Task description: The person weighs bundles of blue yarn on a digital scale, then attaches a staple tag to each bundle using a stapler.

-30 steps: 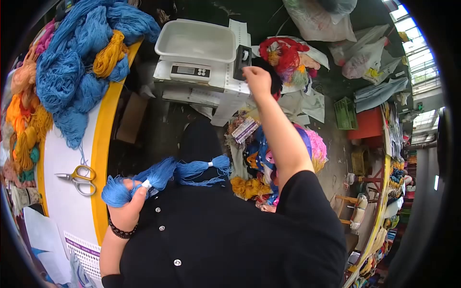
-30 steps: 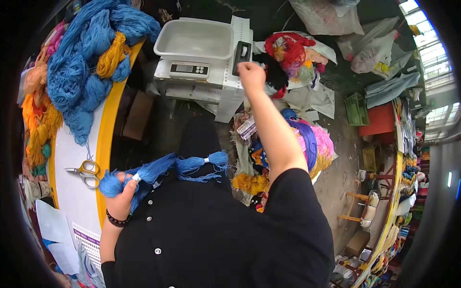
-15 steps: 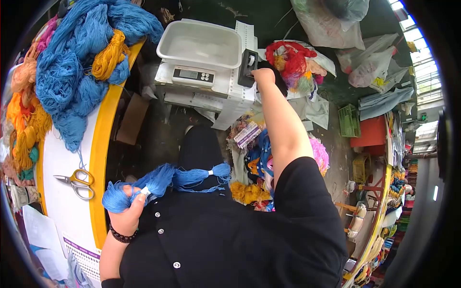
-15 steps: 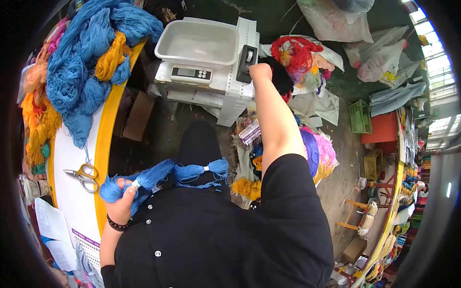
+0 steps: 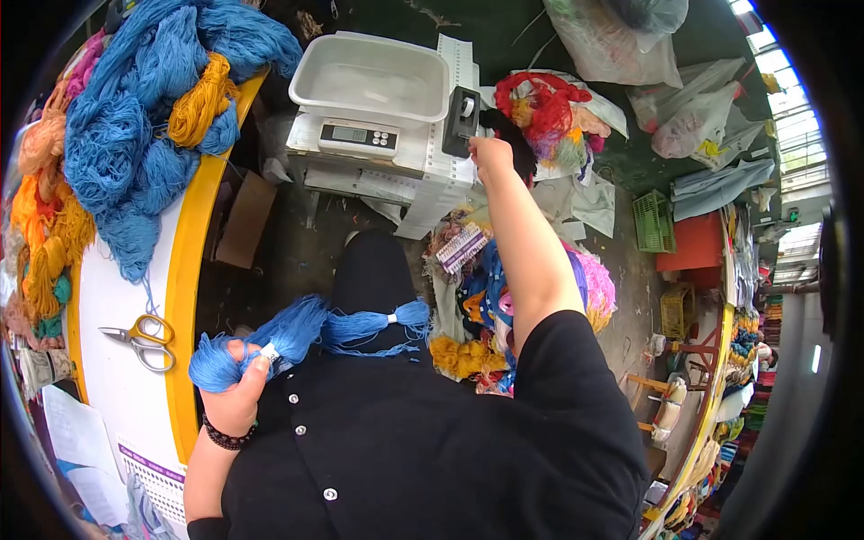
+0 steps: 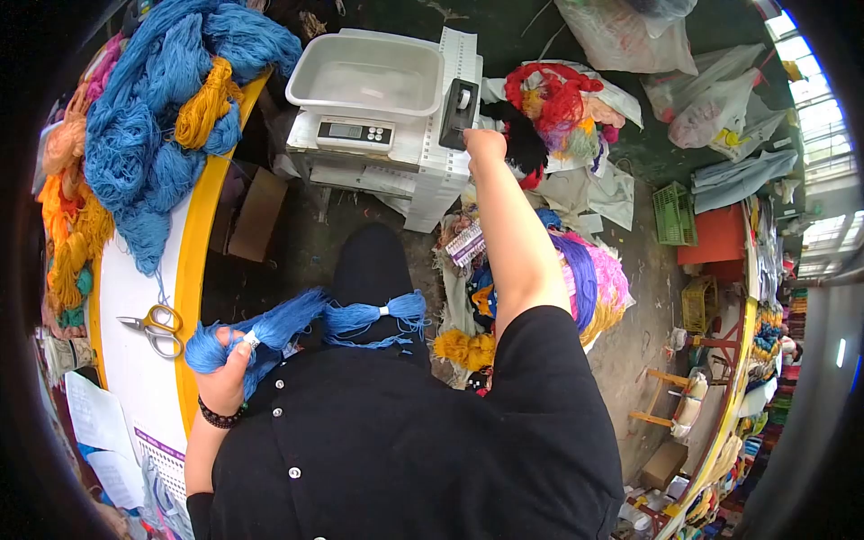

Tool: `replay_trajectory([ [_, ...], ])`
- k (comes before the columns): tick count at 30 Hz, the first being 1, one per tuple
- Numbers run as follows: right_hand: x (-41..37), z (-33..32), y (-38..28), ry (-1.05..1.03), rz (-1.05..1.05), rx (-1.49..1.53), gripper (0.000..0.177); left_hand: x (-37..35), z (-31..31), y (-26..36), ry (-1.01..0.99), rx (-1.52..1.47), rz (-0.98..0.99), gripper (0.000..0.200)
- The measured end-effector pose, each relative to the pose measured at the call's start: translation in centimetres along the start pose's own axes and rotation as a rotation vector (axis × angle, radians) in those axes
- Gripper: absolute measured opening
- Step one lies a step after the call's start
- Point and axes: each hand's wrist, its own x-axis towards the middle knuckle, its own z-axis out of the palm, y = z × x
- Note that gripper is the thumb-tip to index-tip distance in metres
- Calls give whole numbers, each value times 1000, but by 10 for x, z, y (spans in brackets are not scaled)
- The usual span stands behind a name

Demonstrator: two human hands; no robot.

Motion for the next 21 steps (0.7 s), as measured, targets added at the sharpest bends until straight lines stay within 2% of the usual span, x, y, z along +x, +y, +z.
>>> replay_trajectory([
  [3,2,2,11,52,-91,2,8,-2,-1,0,13,-16,-21,4],
  [5,7,4,15,193,-198,-278,12,-3,-1,0,16,-8,-26,3],
  [6,9,4,17,191,-197,-278,12,-2,-1,-1,18,-15,-18,4],
  [8,18,7,25,280,-146,-225,15,-1,-1,-2,27,-20,-14,4],
  [10,24,11,27,305,25,-398,15,0,-3,-4,24,-2,-7,4],
  [11,20,13,31,255,249,-139,17,-1,-1,0,78,-12,-56,4],
  [13,-11,18,36,187,72,-175,14,3,-7,2,71,62,-4,4],
  [14,-56,31,16,-36,48,-65,11,4,-10,2,85,78,-9,6],
  [16,-136,61,-3,-330,-41,-31,12,5,-12,-4,136,-84,-97,7],
  [19,-277,82,-47,-938,-200,73,13,10,-14,1,135,-121,-113,8],
  [21,-327,85,-51,-1198,-395,127,10,11,-13,4,149,-137,-116,8],
])
